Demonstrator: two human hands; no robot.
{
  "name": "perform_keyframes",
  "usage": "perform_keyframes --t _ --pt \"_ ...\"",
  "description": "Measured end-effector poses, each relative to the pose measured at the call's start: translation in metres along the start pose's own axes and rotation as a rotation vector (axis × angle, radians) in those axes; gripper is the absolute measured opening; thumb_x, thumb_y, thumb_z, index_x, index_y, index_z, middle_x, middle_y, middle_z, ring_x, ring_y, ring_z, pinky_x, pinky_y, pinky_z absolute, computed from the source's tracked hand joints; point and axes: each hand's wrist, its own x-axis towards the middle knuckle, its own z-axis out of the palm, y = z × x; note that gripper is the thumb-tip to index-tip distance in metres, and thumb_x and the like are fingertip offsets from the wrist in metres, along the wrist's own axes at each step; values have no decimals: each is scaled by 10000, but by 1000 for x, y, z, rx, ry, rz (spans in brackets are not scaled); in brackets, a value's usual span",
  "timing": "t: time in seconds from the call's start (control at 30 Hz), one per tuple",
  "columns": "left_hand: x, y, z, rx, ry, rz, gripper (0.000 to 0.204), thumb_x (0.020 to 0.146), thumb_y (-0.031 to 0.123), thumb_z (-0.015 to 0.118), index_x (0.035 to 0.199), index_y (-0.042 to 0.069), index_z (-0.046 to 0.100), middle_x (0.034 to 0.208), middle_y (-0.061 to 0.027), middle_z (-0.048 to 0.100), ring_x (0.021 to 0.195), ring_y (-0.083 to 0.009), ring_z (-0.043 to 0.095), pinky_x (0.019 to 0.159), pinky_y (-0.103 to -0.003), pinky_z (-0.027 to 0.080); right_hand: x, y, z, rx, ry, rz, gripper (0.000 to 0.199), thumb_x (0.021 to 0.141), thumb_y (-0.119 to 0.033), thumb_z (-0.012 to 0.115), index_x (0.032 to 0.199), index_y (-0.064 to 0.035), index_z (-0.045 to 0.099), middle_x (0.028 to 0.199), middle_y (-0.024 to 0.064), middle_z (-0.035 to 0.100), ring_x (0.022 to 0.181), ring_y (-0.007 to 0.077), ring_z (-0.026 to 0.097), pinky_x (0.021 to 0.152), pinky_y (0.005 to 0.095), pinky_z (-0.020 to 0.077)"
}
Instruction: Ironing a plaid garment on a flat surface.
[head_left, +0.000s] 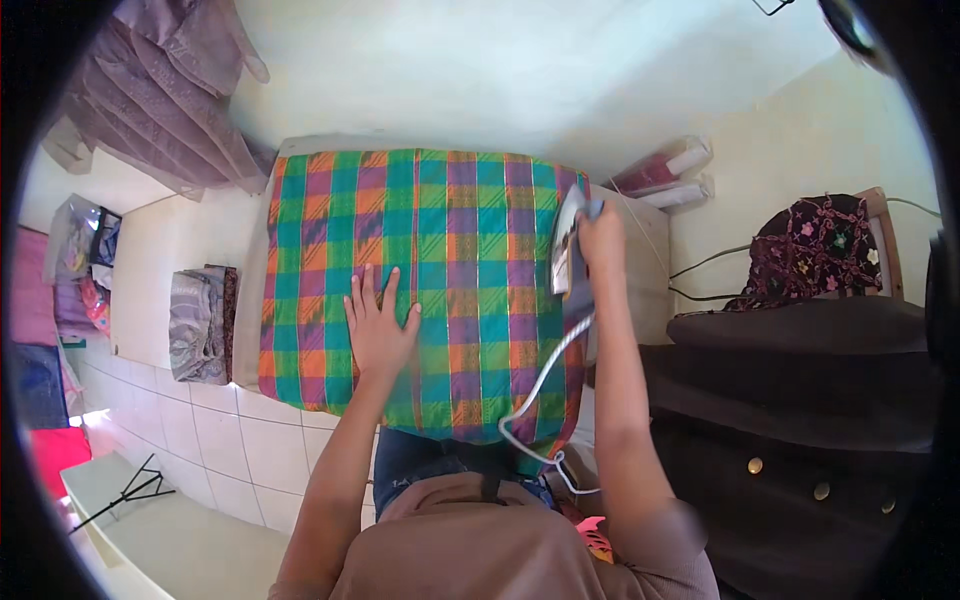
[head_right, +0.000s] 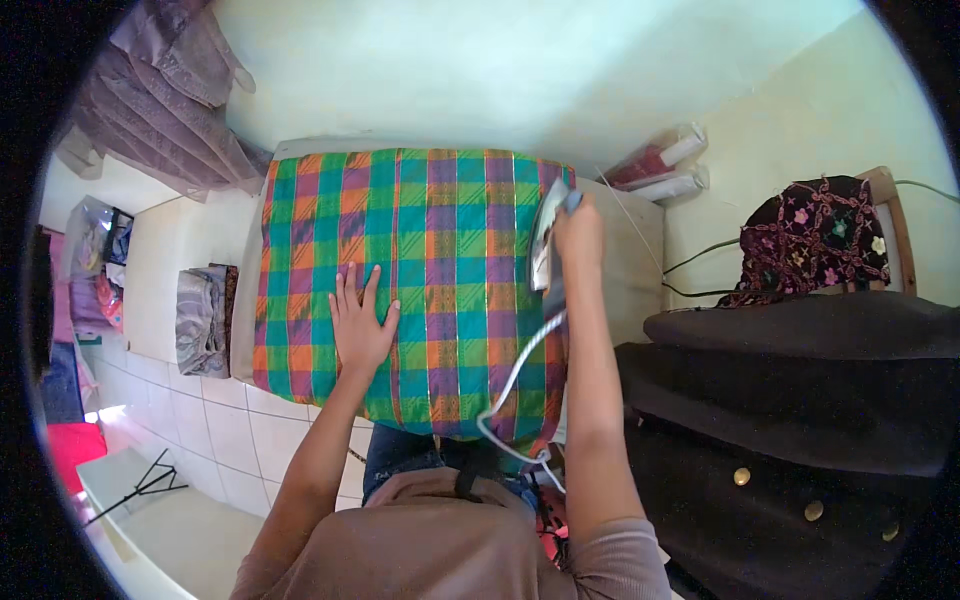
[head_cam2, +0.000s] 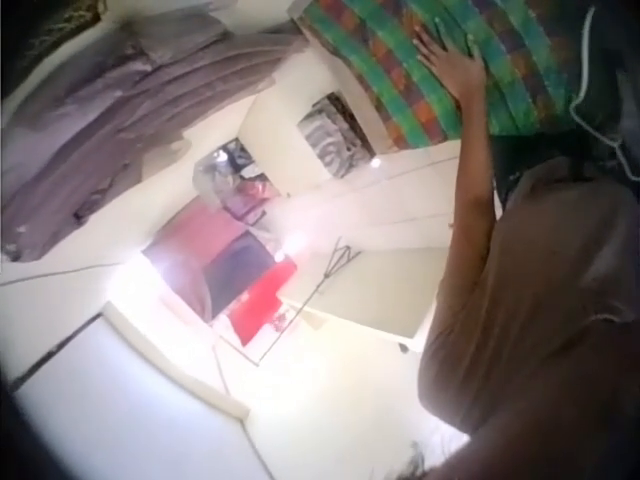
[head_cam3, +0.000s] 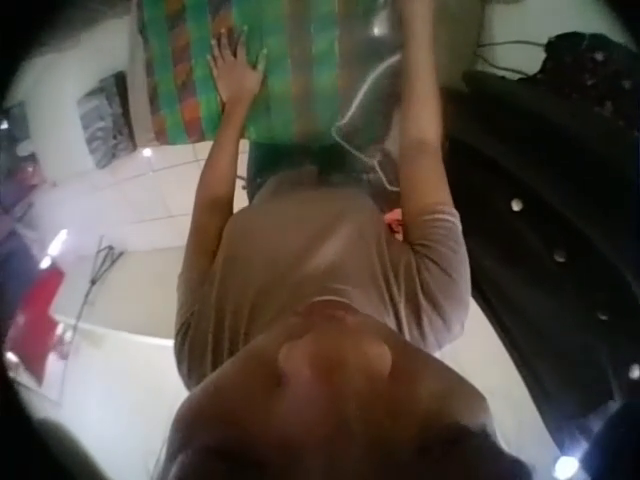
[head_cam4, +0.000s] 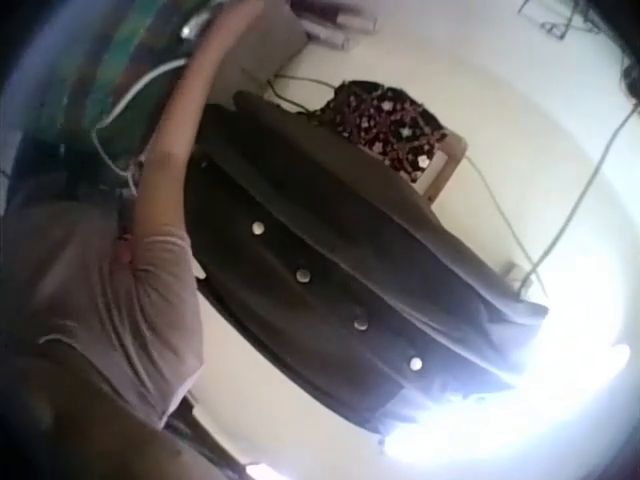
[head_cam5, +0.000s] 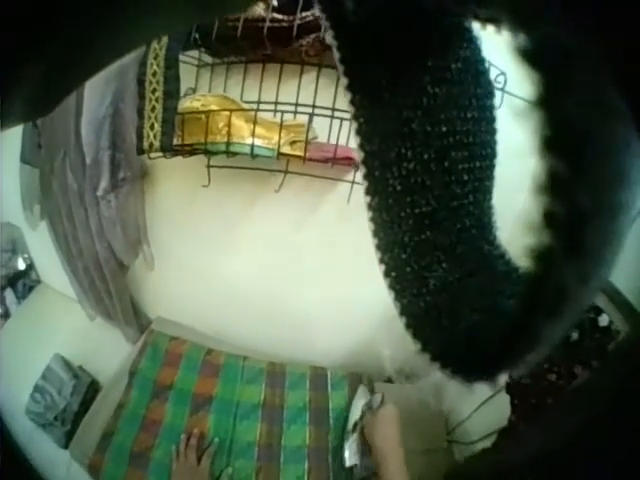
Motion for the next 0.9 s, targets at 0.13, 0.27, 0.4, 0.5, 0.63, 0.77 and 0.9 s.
perform_keyframes --t 0.13,0.27,0.4,0.5,0.63,0.77,0.9 --pt "2 2 -1 23 1 8 589 862 430 493 1393 223 342 1489 -112 183 1372 -338 161 1112 -486 135 52 -2 7 98 -136 100 381 771 -192 658 1010 74 528 893 302 608 897 449 586 757 473 466" --pt "3 -1 0 11 18 26 584 869 441 488 1387 208 354 1474 -128 217 1361 -351 186 1105 -495 146 10 19 13 85 -183 -111 356 791 -205 626 1007 61 528 875 288 612 884 440 590 739 464 467" --pt "-2 -9 2 -31 65 34 587 871 452 486 1387 205 356 1476 -124 217 1361 -344 188 1105 -494 147 -126 -1 -27 -13 -411 -109 411 810 -232 627 1068 31 445 862 287 612 838 457 592 688 482 477" --pt "-3 -9 6 -39 60 40 581 875 455 481 1387 208 357 1480 -118 215 1363 -342 186 1104 -493 150 -195 -18 -44 21 -491 -61 360 786 -192 648 986 26 443 801 325 579 799 481 576 685 527 452" --pt "-4 -12 8 -41 70 34 580 877 458 477 1387 210 356 1480 -116 216 1362 -343 189 1103 -492 154 -184 -31 -31 30 -415 -40 352 776 -191 656 961 23 446 799 322 580 792 491 563 672 538 440" --pt "-4 -9 2 -51 90 38 580 866 449 495 1382 217 368 1477 -116 224 1361 -331 201 1108 -481 153 -119 -47 -4 5 -232 -55 379 781 -236 654 977 22 457 823 302 599 801 466 582 691 534 456" --pt "-1 -10 2 -59 74 49 577 861 452 504 1376 226 375 1479 -106 220 1362 -324 201 1111 -474 150 -96 -62 6 -110 -107 -121 379 815 -252 618 1014 5 423 785 264 619 768 440 608 658 516 482"
